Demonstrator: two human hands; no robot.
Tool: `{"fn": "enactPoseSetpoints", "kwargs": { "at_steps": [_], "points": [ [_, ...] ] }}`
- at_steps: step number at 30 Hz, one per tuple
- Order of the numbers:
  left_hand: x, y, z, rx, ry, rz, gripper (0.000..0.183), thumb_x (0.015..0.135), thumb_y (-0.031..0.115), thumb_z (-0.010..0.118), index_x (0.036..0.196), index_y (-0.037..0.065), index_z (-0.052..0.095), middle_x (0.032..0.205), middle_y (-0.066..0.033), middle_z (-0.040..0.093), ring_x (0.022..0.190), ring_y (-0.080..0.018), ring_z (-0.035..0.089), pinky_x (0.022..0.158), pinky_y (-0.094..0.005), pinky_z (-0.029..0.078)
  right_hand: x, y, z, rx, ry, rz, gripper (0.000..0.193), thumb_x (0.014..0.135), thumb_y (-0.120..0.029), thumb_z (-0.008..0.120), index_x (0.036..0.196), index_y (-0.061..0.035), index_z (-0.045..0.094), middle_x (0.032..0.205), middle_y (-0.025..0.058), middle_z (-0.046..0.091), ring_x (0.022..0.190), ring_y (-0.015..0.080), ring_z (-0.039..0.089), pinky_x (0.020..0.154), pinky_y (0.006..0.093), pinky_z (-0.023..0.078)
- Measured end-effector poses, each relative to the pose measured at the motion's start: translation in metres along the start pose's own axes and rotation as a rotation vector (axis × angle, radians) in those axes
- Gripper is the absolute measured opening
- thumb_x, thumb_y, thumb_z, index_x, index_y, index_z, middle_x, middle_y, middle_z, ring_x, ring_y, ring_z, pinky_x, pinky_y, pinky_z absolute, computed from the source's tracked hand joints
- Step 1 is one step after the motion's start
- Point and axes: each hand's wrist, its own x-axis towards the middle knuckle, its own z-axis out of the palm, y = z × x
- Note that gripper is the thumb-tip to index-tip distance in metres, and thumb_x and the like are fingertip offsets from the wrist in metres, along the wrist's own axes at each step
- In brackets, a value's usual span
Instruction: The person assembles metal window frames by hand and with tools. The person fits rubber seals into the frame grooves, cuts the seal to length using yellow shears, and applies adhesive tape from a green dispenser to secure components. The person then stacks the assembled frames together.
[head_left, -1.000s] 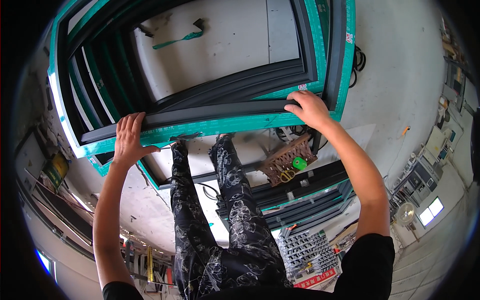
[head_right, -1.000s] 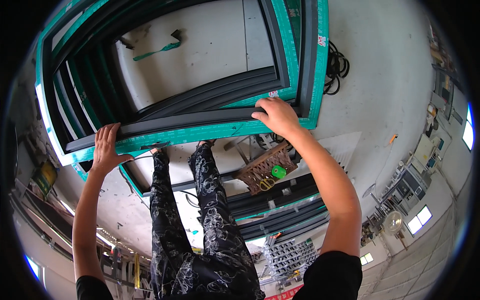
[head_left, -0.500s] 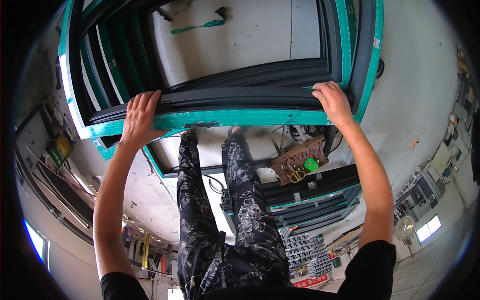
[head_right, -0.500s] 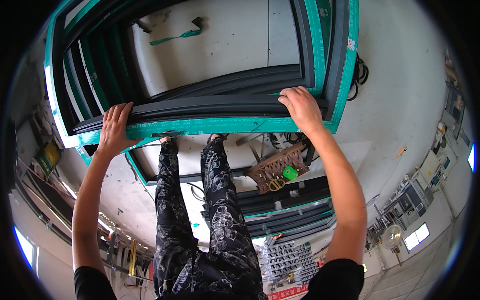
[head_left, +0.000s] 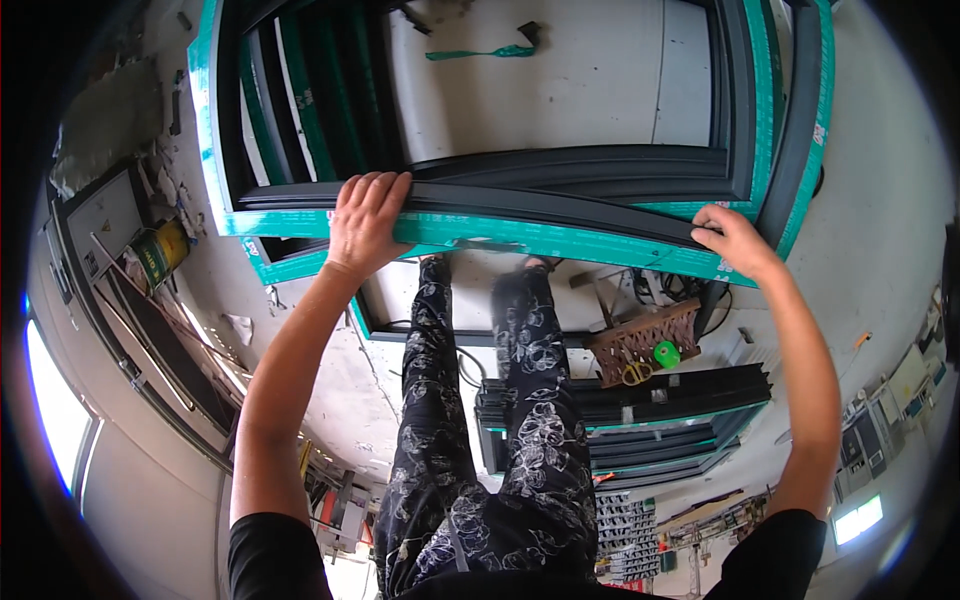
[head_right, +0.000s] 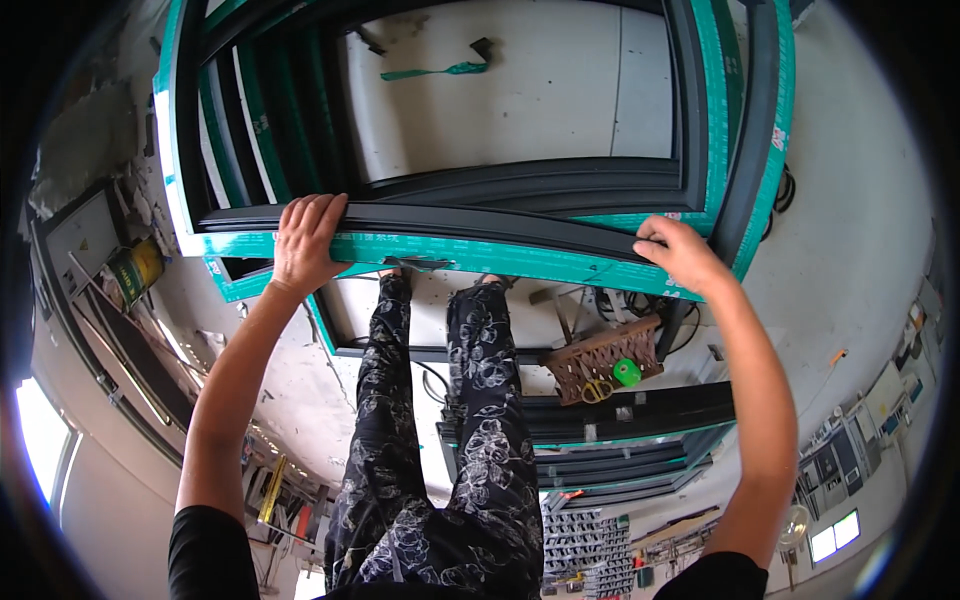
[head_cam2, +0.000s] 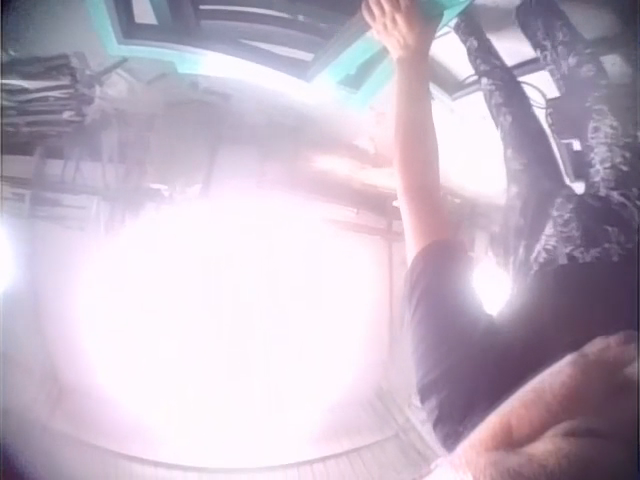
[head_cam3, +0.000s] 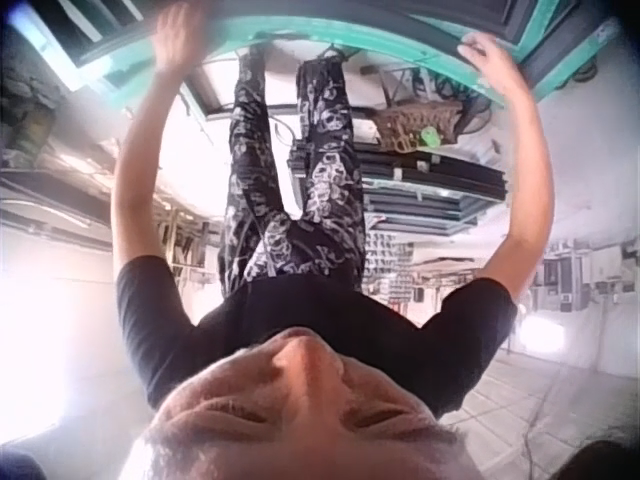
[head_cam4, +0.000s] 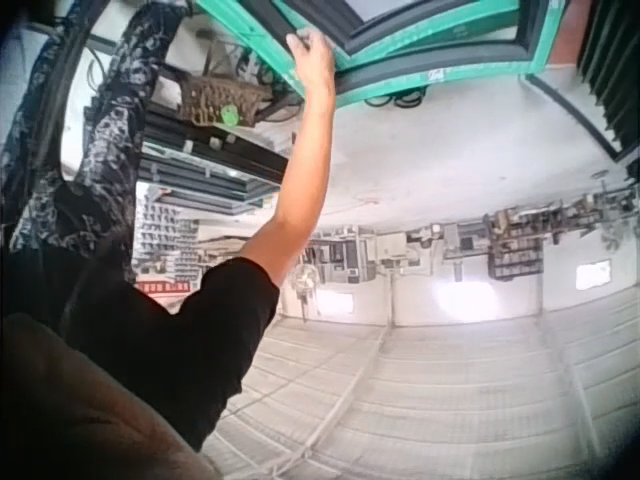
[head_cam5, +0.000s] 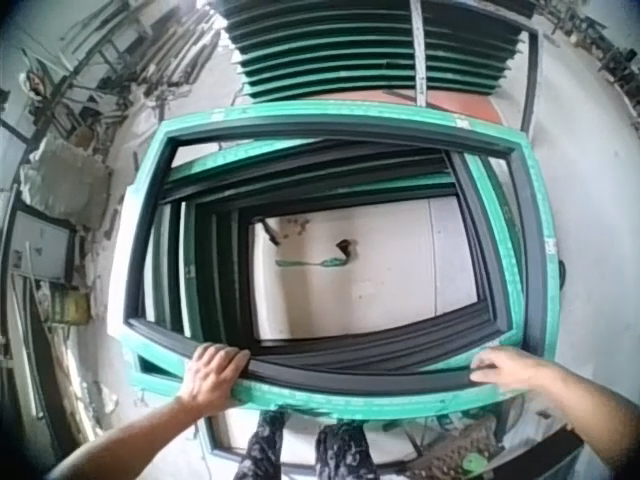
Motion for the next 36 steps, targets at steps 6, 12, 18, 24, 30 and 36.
{"fn": "enactPoseSetpoints", "kwargs": {
  "at_steps": [6,12,18,24,30,36],
  "points": [
    [-0.002,-0.002,-0.002,0.001,-0.022,-0.016,0.086,0.05,0.024,0.086,0.128,0.008,0.055,0.122,-0.0113,0.057,0.116,-0.0306,0.054,0.105,-0.0451,0.038,0.024,0.003,-0.013,-0.159,-0.285,0.038,0.037,0.094,-0.023,0.065,0.12,0.0037,0.063,0.111,0.0175,0.07,0.104,0.0251,0.065,0.09,0.0352,0.05],
    [-0.004,-0.01,0.009,0.027,0.07,0.045,0.068,0.065,0.036,0.078,0.123,0.006,0.057,0.118,-0.0108,0.06,0.112,-0.03,0.057,0.104,-0.045,0.04,0.022,-0.015,-0.021,-0.197,-0.337,0.09,0.028,0.091,-0.014,0.063,0.112,0.0043,0.066,0.091,0.0166,0.068,0.089,0.0226,0.063,0.083,0.0352,0.048],
    [-0.009,-0.013,0.014,-0.004,0.222,0.093,0.064,0.068,0.036,0.075,0.121,0.004,0.059,0.115,-0.0104,0.061,0.108,-0.0285,0.059,0.1,-0.0442,0.044,0.023,-0.028,-0.018,-0.229,-0.34,0.094,0.028,0.089,-0.011,0.063,0.111,0.0047,0.066,0.094,0.0161,0.063,0.094,0.0262,0.06,0.088,0.0363,0.046],
    [-0.012,-0.014,0.013,-0.077,0.133,0.042,0.081,0.054,0.026,0.08,0.128,0.003,0.055,0.122,-0.0118,0.058,0.114,-0.0301,0.055,0.105,-0.046,0.038,0.022,-0.02,-0.029,-0.339,-0.328,-0.075,0.033,0.09,-0.023,0.067,0.11,0.0033,0.066,0.104,0.021,0.065,0.102,0.0352,0.06,0.091,0.042,0.047],
    [-0.01,-0.015,0.013,-0.027,0.225,0.072,0.067,0.066,0.039,0.075,0.12,0.003,0.059,0.115,-0.0108,0.062,0.108,-0.0287,0.06,0.1,-0.0437,0.044,0.033,-0.031,-0.018,-0.292,-0.41,0.141,0.032,0.09,-0.02,0.067,0.111,0.0034,0.066,0.105,0.0196,0.068,0.099,0.0287,0.065,0.089,0.0382,0.05],
    [-0.012,-0.014,0.012,0.0,0.225,0.075,0.068,0.063,0.036,0.077,0.121,0.003,0.059,0.116,-0.0101,0.062,0.109,-0.028,0.059,0.102,-0.043,0.043,0.019,-0.037,-0.01,-0.228,-0.361,0.116,0.028,0.091,-0.017,0.067,0.11,0.0032,0.062,0.1,0.0172,0.065,0.096,0.0283,0.064,0.086,0.0385,0.05]
  ]
}}
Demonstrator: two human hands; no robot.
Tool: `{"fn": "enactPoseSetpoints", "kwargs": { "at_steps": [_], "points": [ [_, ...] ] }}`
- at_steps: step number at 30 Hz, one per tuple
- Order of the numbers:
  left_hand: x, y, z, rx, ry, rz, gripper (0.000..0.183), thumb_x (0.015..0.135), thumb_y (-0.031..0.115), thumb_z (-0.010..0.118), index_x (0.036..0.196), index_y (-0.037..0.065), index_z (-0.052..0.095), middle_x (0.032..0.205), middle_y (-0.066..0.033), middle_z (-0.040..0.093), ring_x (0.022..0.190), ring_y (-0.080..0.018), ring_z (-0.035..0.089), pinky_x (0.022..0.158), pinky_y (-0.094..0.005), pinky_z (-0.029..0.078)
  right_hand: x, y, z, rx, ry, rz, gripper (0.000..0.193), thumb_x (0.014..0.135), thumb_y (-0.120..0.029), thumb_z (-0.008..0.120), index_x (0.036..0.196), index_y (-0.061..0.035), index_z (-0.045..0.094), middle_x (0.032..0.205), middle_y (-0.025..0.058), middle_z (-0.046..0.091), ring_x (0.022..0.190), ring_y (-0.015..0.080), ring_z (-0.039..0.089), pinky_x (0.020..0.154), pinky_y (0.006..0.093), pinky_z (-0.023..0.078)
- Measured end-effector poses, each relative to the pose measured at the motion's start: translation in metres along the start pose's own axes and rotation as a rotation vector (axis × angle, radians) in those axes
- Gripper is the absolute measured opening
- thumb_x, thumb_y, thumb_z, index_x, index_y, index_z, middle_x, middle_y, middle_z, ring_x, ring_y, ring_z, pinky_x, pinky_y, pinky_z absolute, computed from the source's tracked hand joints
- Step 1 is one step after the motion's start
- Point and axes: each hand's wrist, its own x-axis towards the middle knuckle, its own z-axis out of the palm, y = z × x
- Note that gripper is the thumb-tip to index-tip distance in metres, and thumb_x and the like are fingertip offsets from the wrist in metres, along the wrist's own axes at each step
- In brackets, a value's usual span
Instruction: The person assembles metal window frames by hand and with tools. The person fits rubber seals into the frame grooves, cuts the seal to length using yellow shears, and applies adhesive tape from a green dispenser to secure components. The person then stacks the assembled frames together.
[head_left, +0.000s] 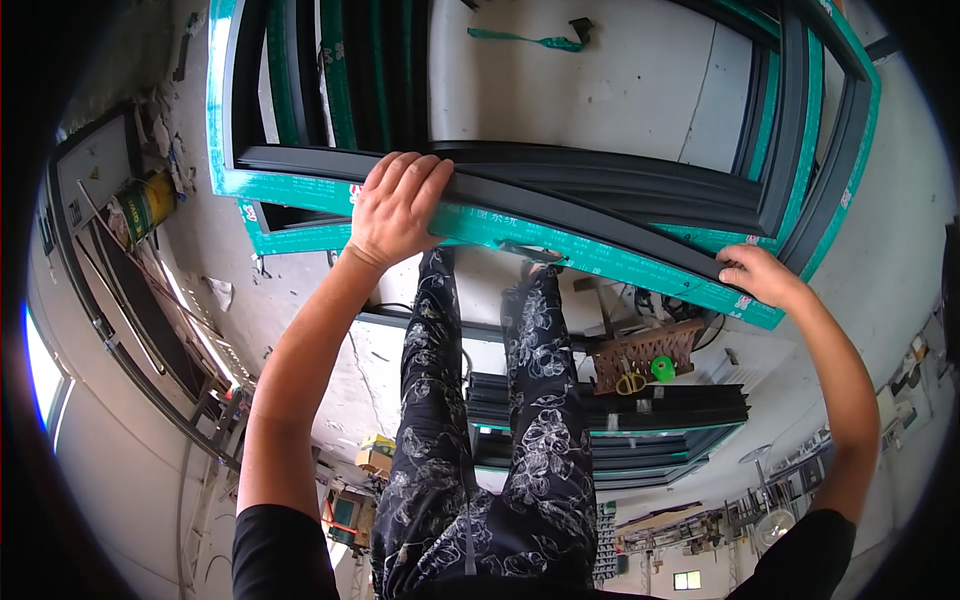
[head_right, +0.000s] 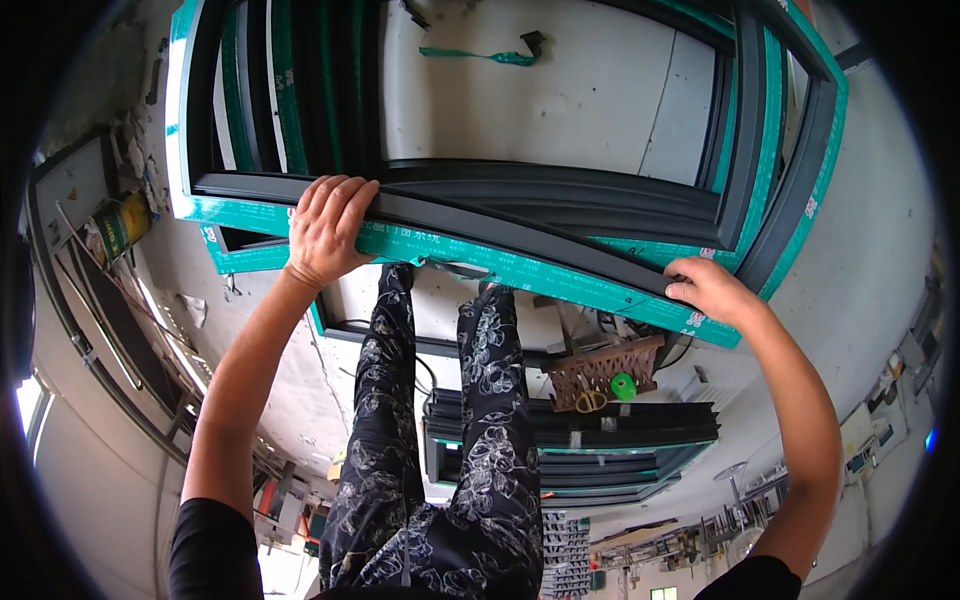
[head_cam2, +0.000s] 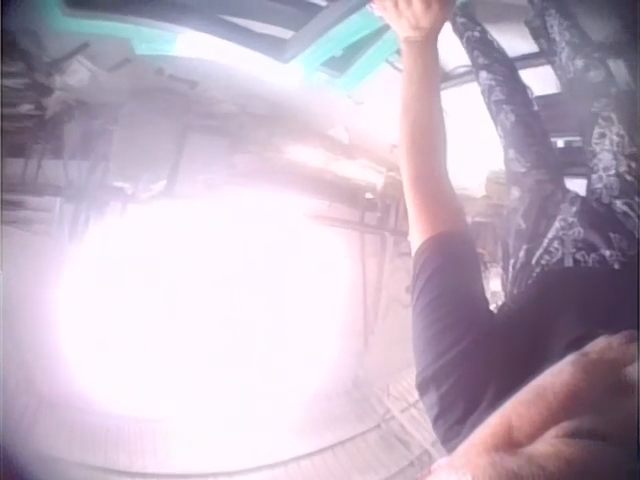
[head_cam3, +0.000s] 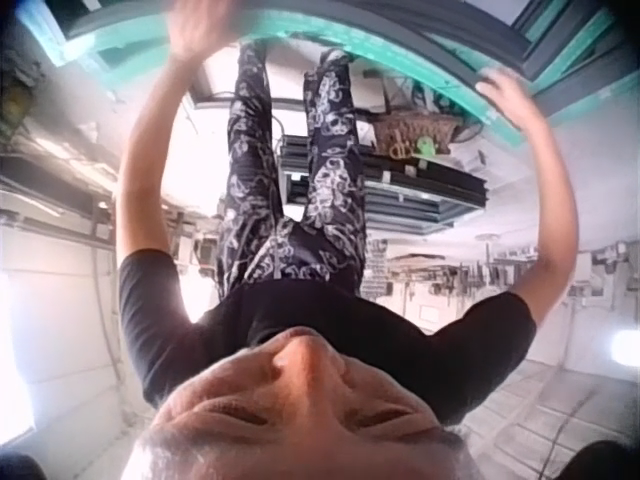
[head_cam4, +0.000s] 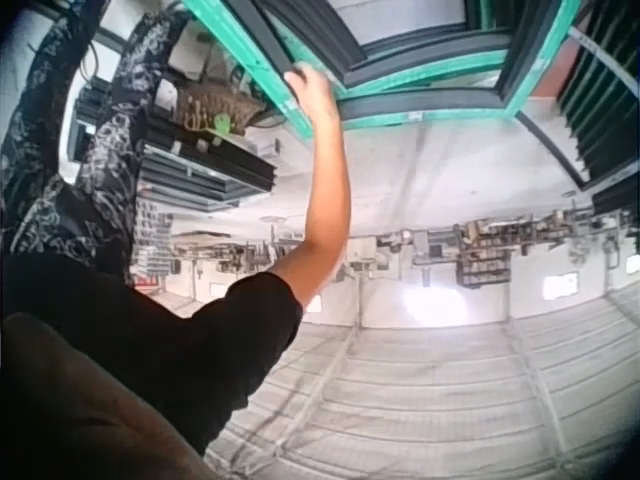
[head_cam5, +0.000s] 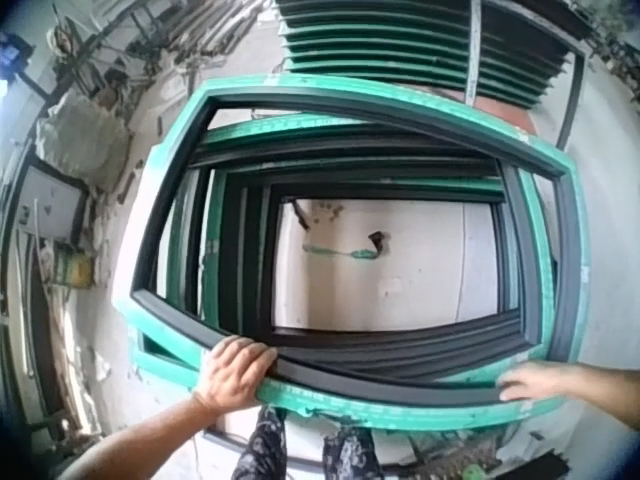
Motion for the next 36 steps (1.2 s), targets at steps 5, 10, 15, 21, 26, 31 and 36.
{"fn": "enactPoseSetpoints", "kwargs": {
  "at_steps": [5,10,15,21,26,31,36],
  "points": [
    [-0.002,0.001,0.004,-0.022,0.031,0.004,0.067,0.063,0.034,0.08,0.119,0.003,0.06,0.113,-0.01,0.062,0.107,-0.028,0.059,0.1,-0.043,0.045,-0.009,0.0,0.007,-0.193,0.083,-0.108,0.03,0.087,-0.014,0.068,0.111,0.0024,0.059,0.101,0.0198,0.063,0.098,0.0372,0.059,0.088,0.0422,0.047],
    [-0.001,0.0,0.005,-0.009,0.058,0.04,0.065,0.063,0.034,0.08,0.117,0.003,0.06,0.11,-0.0099,0.062,0.104,-0.0277,0.06,0.097,-0.0428,0.046,-0.014,-0.014,0.014,-0.308,0.15,-0.03,0.029,0.087,-0.011,0.067,0.112,0.0013,0.058,0.103,0.0193,0.062,0.102,0.0381,0.058,0.089,0.043,0.046],
    [-0.001,0.0,0.007,0.003,0.097,0.054,0.065,0.062,0.033,0.08,0.116,0.002,0.06,0.109,-0.0098,0.062,0.101,-0.0275,0.06,0.096,-0.0425,0.047,-0.024,-0.024,0.027,-0.329,0.238,0.031,0.055,0.078,-0.028,0.077,0.12,0.0011,0.057,0.113,0.0203,0.059,0.11,0.0394,0.054,0.096,0.0442,0.045],
    [0.001,0.005,0.008,-0.003,0.088,0.046,0.067,0.06,0.029,0.08,0.118,0.003,0.06,0.11,-0.0098,0.062,0.102,-0.028,0.06,0.096,-0.0429,0.047,0.022,-0.07,0.117,-0.578,0.829,-0.072,0.092,0.061,-0.041,0.087,0.132,0.0005,0.047,0.125,0.0192,0.055,0.117,0.037,0.052,0.105,0.0493,0.04],
    [-0.001,0.009,0.014,0.001,0.109,0.042,0.065,0.061,0.027,0.081,0.119,0.005,0.06,0.112,-0.0099,0.061,0.105,-0.0288,0.06,0.096,-0.0433,0.047,0.04,-0.055,0.131,-0.632,1.159,-0.186,0.075,0.064,-0.03,0.084,0.124,-0.001,0.049,0.116,0.0166,0.057,0.106,0.0349,0.056,0.099,0.0491,0.043],
    [-0.002,0.023,0.019,-0.076,0.042,-0.036,0.083,0.047,0.012,0.085,0.126,0.007,0.059,0.121,-0.012,0.059,0.116,-0.0351,0.055,0.102,-0.0474,0.042,0.034,-0.04,0.138,-0.613,1.135,-0.138,0.069,0.067,-0.031,0.079,0.123,-0.0017,0.051,0.114,0.0162,0.058,0.106,0.0348,0.055,0.098,0.0496,0.041],
    [-0.024,-0.03,0.001,0.053,-0.069,-0.069,0.091,0.047,0.006,0.084,0.132,0.007,0.052,0.129,-0.015,0.056,0.125,-0.0368,0.05,0.11,-0.0485,0.036,0.033,-0.038,0.132,-0.587,1.17,-0.178,0.065,0.063,-0.023,0.076,0.12,-0.0028,0.051,0.111,0.0135,0.059,0.103,0.0317,0.056,0.094,0.0481,0.042]
  ]
}}
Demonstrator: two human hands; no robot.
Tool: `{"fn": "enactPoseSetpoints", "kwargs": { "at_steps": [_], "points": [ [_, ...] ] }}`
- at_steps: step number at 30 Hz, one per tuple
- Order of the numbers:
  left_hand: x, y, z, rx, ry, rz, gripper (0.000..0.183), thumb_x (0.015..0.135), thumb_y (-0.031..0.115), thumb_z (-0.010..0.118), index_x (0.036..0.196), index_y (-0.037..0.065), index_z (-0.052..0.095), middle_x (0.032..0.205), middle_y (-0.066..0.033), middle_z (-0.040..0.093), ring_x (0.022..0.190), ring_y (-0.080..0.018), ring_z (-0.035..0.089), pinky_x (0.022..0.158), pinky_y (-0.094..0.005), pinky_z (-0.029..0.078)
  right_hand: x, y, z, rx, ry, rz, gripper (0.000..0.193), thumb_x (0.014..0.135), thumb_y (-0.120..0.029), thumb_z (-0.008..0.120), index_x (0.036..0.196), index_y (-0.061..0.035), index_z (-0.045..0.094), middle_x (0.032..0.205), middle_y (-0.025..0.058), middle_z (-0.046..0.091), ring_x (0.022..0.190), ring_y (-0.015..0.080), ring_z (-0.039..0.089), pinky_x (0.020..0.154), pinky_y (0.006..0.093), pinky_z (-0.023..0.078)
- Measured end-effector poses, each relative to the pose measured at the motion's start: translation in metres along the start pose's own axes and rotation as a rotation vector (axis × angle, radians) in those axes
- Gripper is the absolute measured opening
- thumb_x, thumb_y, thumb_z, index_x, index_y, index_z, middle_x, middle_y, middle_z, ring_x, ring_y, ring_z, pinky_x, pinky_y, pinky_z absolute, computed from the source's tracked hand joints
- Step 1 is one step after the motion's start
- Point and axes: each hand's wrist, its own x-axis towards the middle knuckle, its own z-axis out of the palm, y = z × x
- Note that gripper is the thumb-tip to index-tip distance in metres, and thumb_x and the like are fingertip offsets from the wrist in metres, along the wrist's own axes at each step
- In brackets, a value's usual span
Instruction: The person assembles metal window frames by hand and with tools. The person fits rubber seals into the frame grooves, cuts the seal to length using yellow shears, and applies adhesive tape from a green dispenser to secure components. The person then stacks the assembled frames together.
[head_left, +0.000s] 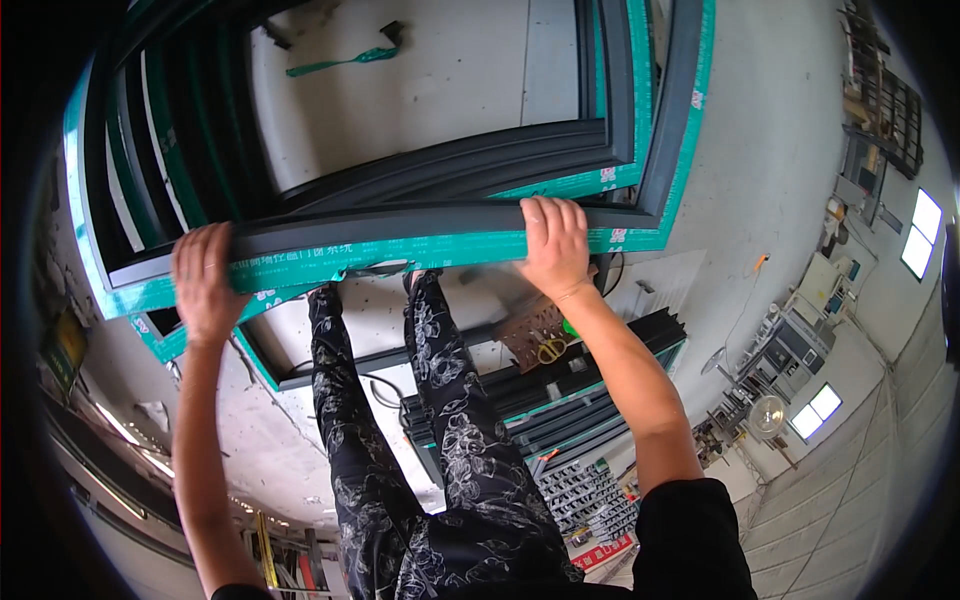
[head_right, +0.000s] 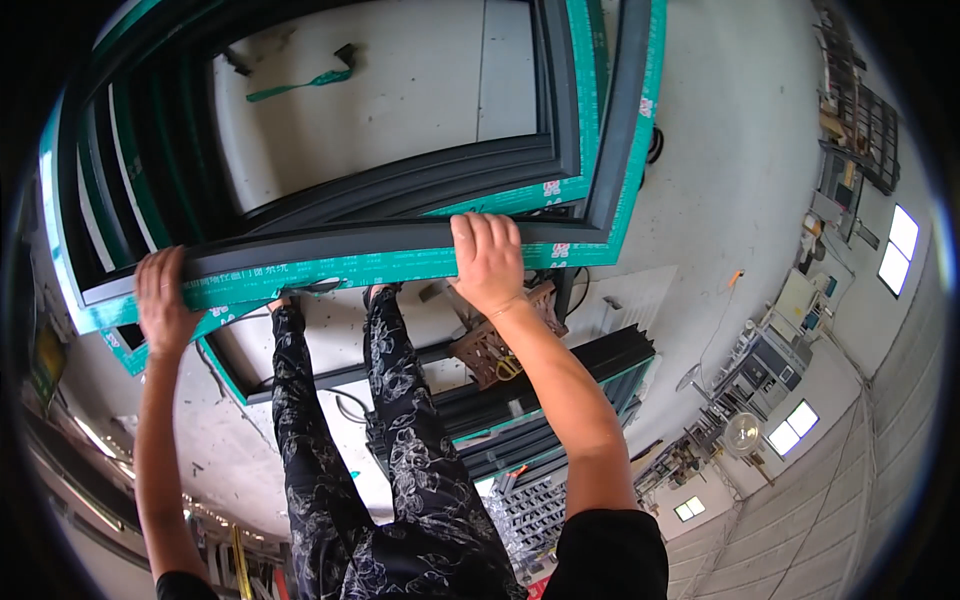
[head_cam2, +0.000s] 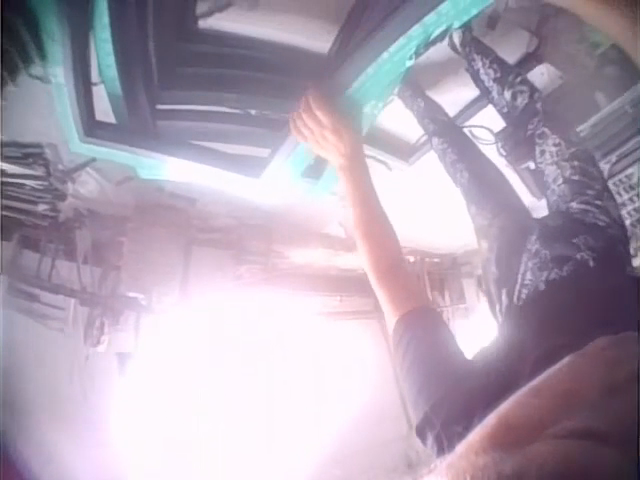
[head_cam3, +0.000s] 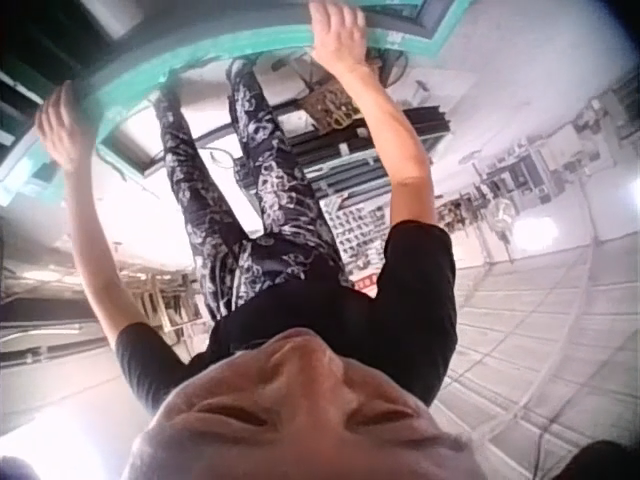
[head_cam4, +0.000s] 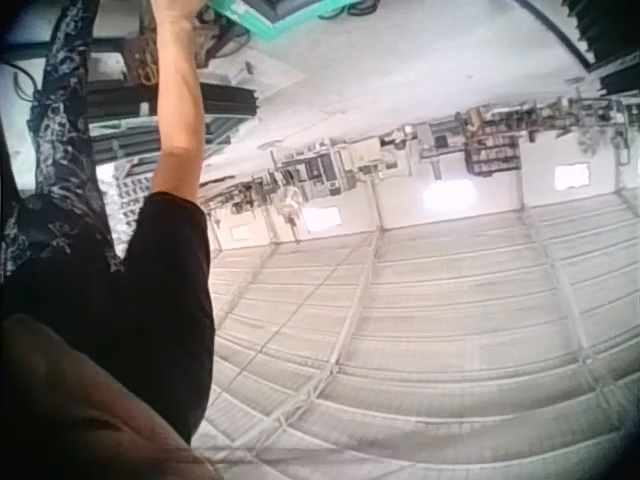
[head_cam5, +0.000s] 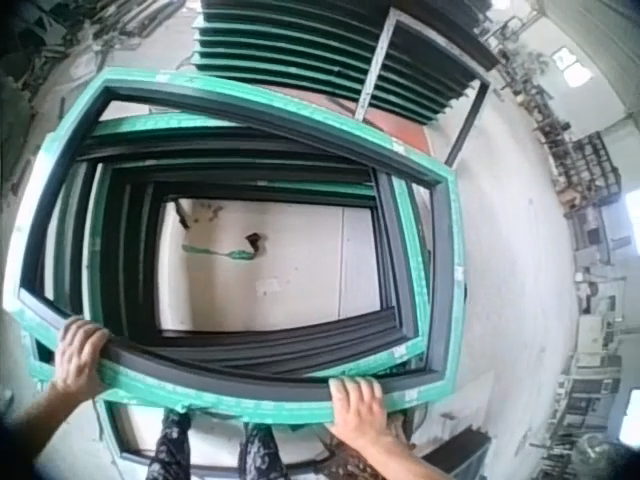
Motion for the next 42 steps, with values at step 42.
{"fn": "enactPoseSetpoints", "kwargs": {
  "at_steps": [42],
  "points": [
    [0.01,-0.106,-0.099,-0.014,-0.768,-0.002,0.079,0.069,0.029,0.086,0.133,0.003,0.049,0.119,-0.0122,0.057,0.121,-0.0309,0.054,0.105,-0.0416,0.042,0.151,-0.247,0.0,0.137,-0.223,-0.209,0.094,0.061,-0.039,0.088,0.138,-0.0087,0.045,0.101,0.0054,0.056,0.099,0.0226,0.056,0.09,0.0369,0.045]
  ]
}}
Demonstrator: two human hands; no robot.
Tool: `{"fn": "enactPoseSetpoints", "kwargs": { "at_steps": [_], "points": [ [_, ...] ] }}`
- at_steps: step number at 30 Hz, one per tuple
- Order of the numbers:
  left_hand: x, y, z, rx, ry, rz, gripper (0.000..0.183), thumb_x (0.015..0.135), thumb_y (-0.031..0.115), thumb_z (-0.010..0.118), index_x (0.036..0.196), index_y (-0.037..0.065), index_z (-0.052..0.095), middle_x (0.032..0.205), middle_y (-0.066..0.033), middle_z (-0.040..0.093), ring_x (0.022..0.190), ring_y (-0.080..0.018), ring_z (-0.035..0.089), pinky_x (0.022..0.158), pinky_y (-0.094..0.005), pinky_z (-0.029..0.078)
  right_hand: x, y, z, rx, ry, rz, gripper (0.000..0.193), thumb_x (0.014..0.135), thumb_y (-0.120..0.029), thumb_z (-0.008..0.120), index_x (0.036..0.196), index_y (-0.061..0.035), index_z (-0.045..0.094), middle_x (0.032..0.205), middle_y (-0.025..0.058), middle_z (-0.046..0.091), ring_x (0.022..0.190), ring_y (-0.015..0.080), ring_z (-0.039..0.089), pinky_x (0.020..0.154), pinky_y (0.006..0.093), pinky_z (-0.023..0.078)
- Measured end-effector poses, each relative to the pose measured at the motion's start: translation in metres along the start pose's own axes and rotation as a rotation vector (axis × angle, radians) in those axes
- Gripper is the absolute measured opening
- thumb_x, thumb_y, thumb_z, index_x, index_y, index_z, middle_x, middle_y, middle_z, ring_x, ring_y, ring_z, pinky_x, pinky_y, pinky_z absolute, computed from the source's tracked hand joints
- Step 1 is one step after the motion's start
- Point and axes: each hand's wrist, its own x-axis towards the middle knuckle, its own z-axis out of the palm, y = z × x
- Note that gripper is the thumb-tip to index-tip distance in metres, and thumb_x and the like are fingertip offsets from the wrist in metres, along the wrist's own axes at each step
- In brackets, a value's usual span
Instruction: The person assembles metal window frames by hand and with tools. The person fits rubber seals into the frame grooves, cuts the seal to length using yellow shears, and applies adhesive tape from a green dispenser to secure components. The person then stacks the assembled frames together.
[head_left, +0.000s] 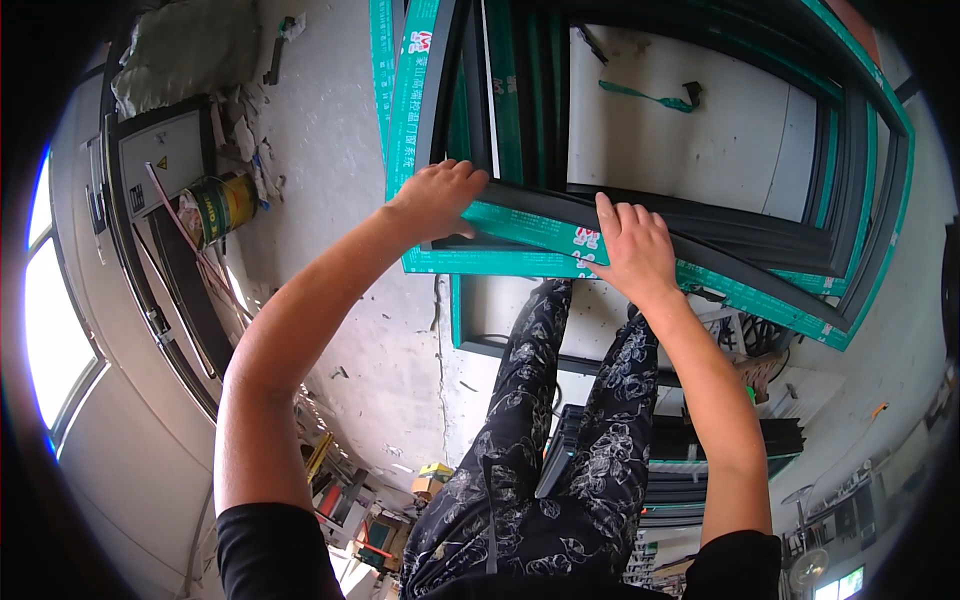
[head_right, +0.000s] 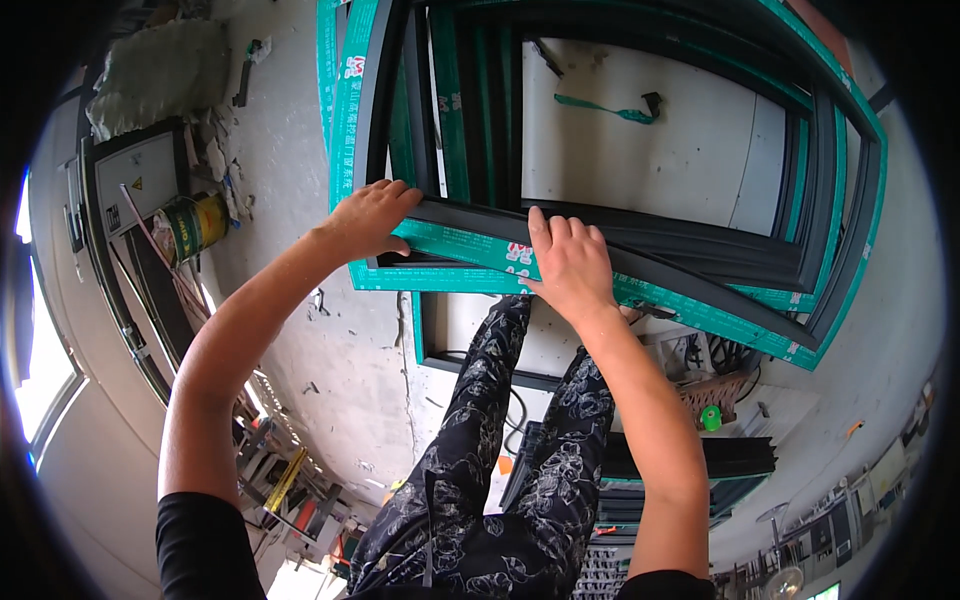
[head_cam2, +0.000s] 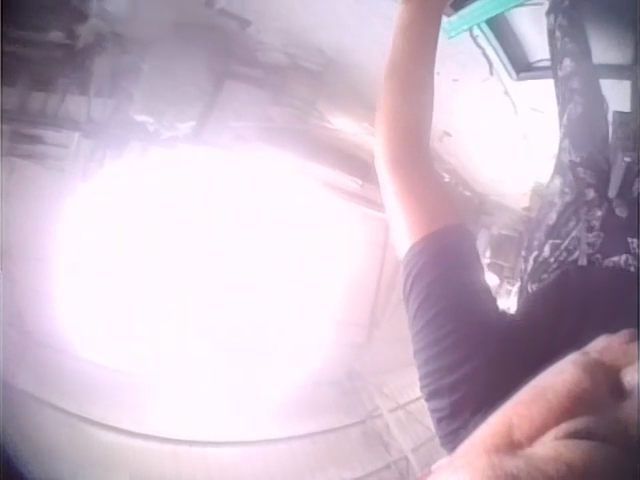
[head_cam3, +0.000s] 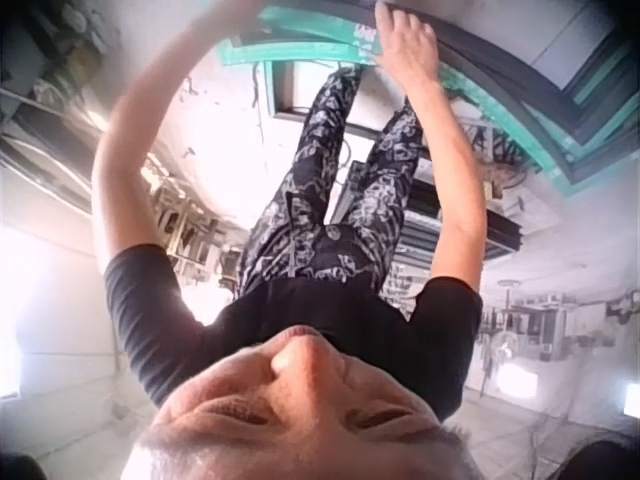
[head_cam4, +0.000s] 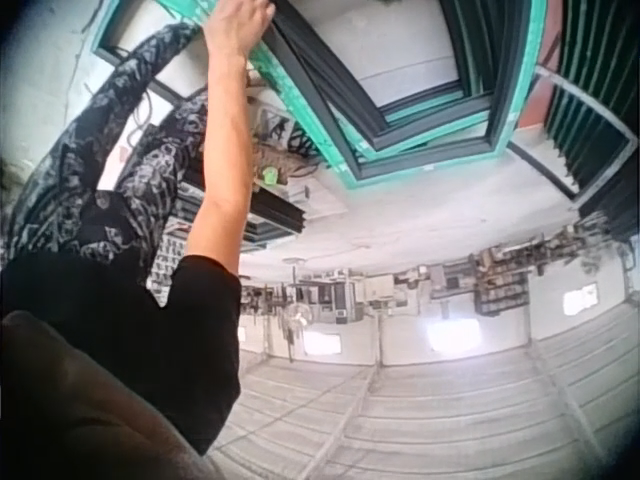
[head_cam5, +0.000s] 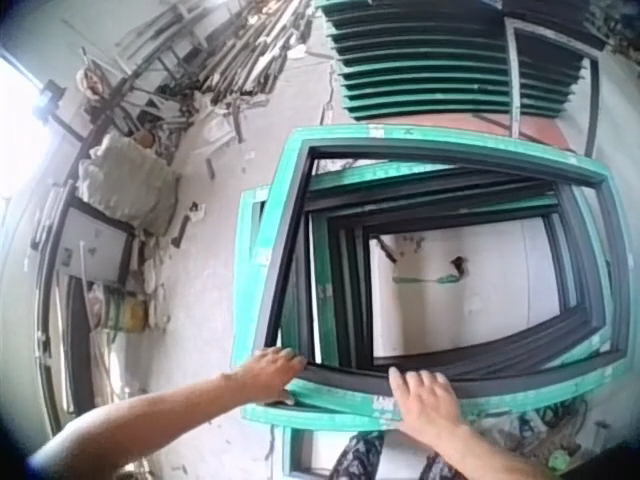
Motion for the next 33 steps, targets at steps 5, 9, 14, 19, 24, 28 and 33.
{"fn": "enactPoseSetpoints", "kwargs": {
  "at_steps": [5,9,14,19,24,28,33],
  "points": [
    [-0.004,0.0,0.009,0.008,0.013,-0.038,0.078,0.069,0.028,0.086,0.133,0.004,0.049,0.119,-0.0118,0.058,0.122,-0.0312,0.053,0.106,-0.0407,0.041,-0.002,-0.007,0.001,0.027,-0.026,0.045,0.089,0.059,-0.038,0.089,0.133,-0.0087,0.048,0.105,0.0066,0.056,0.1,0.0236,0.055,0.089,0.0377,0.045],
    [-0.008,0.001,0.002,-0.038,0.035,-0.057,0.078,0.068,0.027,0.086,0.132,0.004,0.05,0.123,-0.0115,0.057,0.125,-0.0309,0.051,0.107,-0.0419,0.039,0.002,-0.008,-0.004,0.031,-0.027,0.044,0.089,0.058,-0.036,0.089,0.132,-0.0088,0.048,0.108,0.0075,0.056,0.1,0.0249,0.055,0.09,0.0387,0.045],
    [-0.025,-0.016,0.012,-0.208,0.362,-0.067,0.056,0.078,0.022,0.079,0.126,0.006,0.055,0.127,-0.0138,0.057,0.118,-0.0344,0.055,0.1,-0.0419,0.045,0.004,-0.013,-0.009,-0.001,-0.085,0.056,0.09,0.057,-0.037,0.09,0.131,-0.0062,0.049,0.108,0.0077,0.056,0.102,0.0251,0.055,0.091,0.0393,0.045],
    [-0.02,-0.071,-0.005,-0.166,0.803,-0.414,0.06,0.089,0.037,0.068,0.134,0.001,0.049,0.13,-0.0223,0.054,0.12,-0.0406,0.053,0.101,-0.0458,0.044,0.043,-0.055,-0.019,0.173,-0.142,0.048,0.08,0.062,-0.039,0.087,0.125,-0.0029,0.054,0.107,0.0104,0.059,0.106,0.0274,0.055,0.091,0.0392,0.046],
    [0.033,-0.08,-0.005,-0.279,0.757,-0.551,0.108,0.08,0.061,0.07,0.15,-0.006,0.022,0.14,-0.0286,0.044,0.131,-0.0424,0.042,0.109,-0.0449,0.038,0.12,-0.118,0.012,0.334,-0.198,-0.007,0.059,0.067,-0.044,0.083,0.104,-0.0034,0.062,0.101,0.0123,0.064,0.099,0.03,0.062,0.085,0.04,0.05],
    [0.057,-0.068,0.003,-0.211,0.797,-0.693,0.107,0.081,0.051,0.07,0.152,-0.005,0.013,0.143,-0.0269,0.039,0.128,-0.0414,0.044,0.105,-0.0446,0.041,0.16,-0.159,0.016,0.27,-0.231,-0.057,0.063,0.065,-0.05,0.083,0.101,-0.002,0.063,0.094,0.0159,0.067,0.091,0.0309,0.066,0.078,0.0405,0.054],
    [0.057,-0.068,0.002,-0.244,0.768,-0.71,0.1,0.084,0.046,0.068,0.152,-0.003,0.014,0.143,-0.0257,0.038,0.126,-0.0402,0.046,0.102,-0.0486,0.041,0.159,-0.164,0.022,0.313,-0.195,-0.011,0.065,0.063,-0.051,0.084,0.1,-0.001,0.063,0.09,0.0161,0.068,0.085,0.0319,0.067,0.076,0.0384,0.055]
  ]
}}
